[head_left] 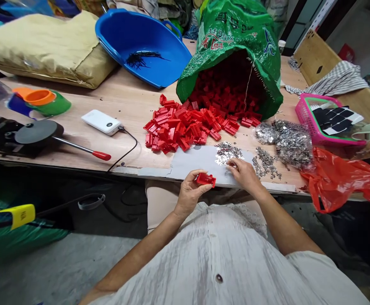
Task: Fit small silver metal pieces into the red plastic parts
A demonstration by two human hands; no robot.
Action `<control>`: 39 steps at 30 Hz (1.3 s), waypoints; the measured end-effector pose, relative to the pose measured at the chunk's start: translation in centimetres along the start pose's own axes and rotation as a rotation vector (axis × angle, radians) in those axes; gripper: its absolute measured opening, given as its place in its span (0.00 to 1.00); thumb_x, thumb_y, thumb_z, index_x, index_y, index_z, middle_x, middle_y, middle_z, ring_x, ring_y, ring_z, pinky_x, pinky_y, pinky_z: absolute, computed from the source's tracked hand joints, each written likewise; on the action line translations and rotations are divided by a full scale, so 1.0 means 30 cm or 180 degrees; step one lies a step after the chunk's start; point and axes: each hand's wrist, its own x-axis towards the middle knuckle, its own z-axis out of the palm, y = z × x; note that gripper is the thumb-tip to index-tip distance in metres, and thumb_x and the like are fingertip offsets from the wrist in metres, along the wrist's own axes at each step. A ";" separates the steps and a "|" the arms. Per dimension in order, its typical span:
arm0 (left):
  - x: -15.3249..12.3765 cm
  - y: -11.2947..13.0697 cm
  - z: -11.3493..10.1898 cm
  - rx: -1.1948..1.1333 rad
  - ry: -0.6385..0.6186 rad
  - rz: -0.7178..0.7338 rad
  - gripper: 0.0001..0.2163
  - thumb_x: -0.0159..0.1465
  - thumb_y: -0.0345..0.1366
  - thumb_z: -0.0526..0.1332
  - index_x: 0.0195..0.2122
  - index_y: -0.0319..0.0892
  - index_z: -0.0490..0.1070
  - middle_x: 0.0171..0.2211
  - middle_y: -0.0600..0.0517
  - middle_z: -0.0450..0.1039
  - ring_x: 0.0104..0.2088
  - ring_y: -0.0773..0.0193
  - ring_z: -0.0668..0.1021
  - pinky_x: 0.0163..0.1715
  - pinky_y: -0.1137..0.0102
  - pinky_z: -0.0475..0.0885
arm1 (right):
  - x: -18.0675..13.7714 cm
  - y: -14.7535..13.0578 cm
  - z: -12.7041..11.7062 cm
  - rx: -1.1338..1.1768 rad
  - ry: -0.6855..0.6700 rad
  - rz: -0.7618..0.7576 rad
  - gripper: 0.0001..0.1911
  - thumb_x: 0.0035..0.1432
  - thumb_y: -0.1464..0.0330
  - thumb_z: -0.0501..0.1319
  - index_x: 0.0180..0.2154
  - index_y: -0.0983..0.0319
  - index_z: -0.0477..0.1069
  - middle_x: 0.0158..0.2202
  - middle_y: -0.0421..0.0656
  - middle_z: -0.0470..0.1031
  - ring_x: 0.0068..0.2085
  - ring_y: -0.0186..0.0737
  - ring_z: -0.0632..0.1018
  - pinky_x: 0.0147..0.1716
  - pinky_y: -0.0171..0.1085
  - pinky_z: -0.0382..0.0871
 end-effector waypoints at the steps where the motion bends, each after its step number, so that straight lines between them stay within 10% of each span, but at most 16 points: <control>1: 0.000 0.002 -0.001 -0.0014 -0.0012 -0.0034 0.19 0.50 0.33 0.73 0.44 0.46 0.75 0.37 0.55 0.75 0.37 0.69 0.78 0.42 0.72 0.74 | 0.021 0.012 0.002 -0.0393 0.0116 -0.0091 0.04 0.62 0.68 0.58 0.38 0.59 0.71 0.39 0.44 0.75 0.41 0.42 0.74 0.43 0.39 0.65; 14: 0.009 0.004 -0.011 -0.0254 -0.0032 -0.0303 0.25 0.53 0.32 0.72 0.53 0.47 0.73 0.38 0.53 0.78 0.40 0.64 0.80 0.45 0.68 0.75 | 0.085 0.031 0.028 -0.1309 0.0093 -0.0160 0.04 0.62 0.70 0.55 0.34 0.59 0.67 0.36 0.44 0.74 0.38 0.42 0.73 0.38 0.38 0.63; 29: 0.036 0.056 0.053 -0.0491 -0.0106 -0.0532 0.24 0.52 0.34 0.72 0.52 0.45 0.73 0.34 0.53 0.76 0.32 0.67 0.77 0.33 0.71 0.76 | -0.049 -0.148 -0.032 0.0338 -0.0504 -0.0564 0.01 0.59 0.69 0.56 0.34 0.60 0.65 0.27 0.36 0.66 0.27 0.32 0.65 0.28 0.33 0.58; 39: 0.012 0.025 0.048 0.0453 -0.0292 0.0298 0.24 0.54 0.34 0.71 0.53 0.47 0.74 0.43 0.50 0.78 0.42 0.63 0.79 0.46 0.67 0.75 | -0.066 -0.130 -0.002 0.1581 -0.0678 0.0243 0.09 0.55 0.64 0.62 0.36 0.59 0.65 0.32 0.36 0.65 0.31 0.32 0.66 0.31 0.33 0.60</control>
